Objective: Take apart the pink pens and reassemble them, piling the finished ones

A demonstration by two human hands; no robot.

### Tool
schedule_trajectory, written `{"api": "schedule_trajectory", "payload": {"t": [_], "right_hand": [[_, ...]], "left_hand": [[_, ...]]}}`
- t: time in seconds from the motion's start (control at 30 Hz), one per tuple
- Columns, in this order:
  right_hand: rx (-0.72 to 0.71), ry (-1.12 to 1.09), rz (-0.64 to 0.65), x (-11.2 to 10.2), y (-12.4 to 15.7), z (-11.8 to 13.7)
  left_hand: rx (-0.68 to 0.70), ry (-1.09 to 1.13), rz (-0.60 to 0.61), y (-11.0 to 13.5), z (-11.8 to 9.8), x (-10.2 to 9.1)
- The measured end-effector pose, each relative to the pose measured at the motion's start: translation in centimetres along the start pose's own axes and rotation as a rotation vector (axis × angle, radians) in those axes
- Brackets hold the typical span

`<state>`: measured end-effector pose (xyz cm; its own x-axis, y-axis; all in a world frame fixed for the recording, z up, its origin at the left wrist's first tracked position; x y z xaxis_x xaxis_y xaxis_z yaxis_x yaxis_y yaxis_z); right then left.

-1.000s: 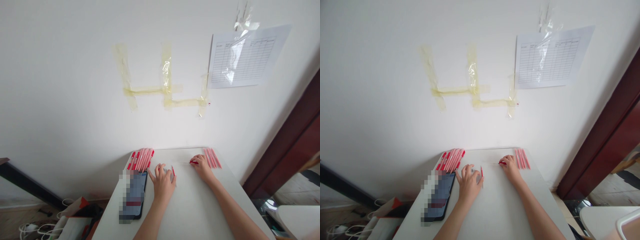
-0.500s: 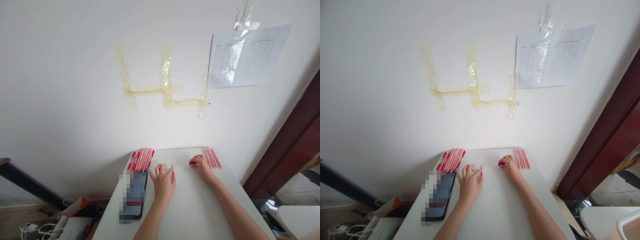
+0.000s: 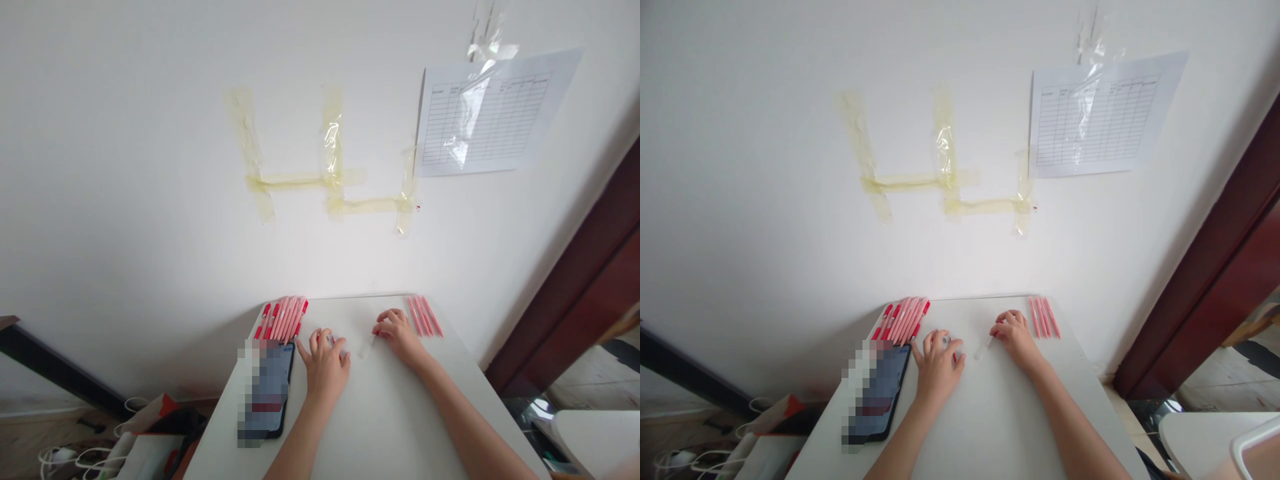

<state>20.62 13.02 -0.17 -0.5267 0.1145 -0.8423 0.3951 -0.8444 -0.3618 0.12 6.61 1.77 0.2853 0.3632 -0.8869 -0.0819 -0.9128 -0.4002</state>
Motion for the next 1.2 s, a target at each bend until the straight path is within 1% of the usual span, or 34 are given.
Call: {"api": "schedule_trajectory", "payload": {"t": [0.2,0.3,0.4,0.5,0.67,0.73,0.83,1.1,1.2], "right_hand": [[-0.026,0.038,-0.035,0.4,0.0,0.5],[-0.026,0.036,-0.04,0.4,0.1,0.5],[0.001,0.061,-0.053,0.3,0.1,0.4],[0.047,0.105,-0.068,0.1,0.1,0.2],[0.058,0.077,-0.032,0.0,0.0,0.3],[0.054,0.054,-0.014,0.1,0.0,0.3],[0.053,0.024,-0.004,0.3,0.0,0.3],[0.071,-0.008,-0.007,0.0,0.1,0.0],[0.085,-0.004,-0.01,-0.2,0.1,-0.1]], "left_hand": [[-0.056,-0.079,-0.047,0.0,0.6,-0.5],[-0.059,-0.09,-0.05,0.1,0.5,-0.6],[-0.062,-0.09,-0.055,0.2,0.5,-1.0],[-0.064,-0.082,-0.092,0.0,0.7,-1.9],[-0.097,-0.046,-0.215,-0.7,2.6,-3.7],[-0.125,-0.042,-0.248,-0.9,3.5,-4.0],[-0.127,-0.034,-0.26,-1.0,4.1,-4.1],[-0.145,-0.021,-0.222,-1.0,4.3,-3.5],[-0.151,-0.012,-0.227,-0.9,4.3,-3.5]]}}
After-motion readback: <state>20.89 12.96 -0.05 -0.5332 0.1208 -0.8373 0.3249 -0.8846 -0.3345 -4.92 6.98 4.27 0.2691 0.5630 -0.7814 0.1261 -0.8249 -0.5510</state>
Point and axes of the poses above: each hand's wrist, its own y-axis away from the middle knuckle, its own x-axis out of the palm, z = x × y, the point moved 8 cm from there along -y, towards the middle knuckle, and after that the axes turned 8 degrees about z, right-handed, at the moved point
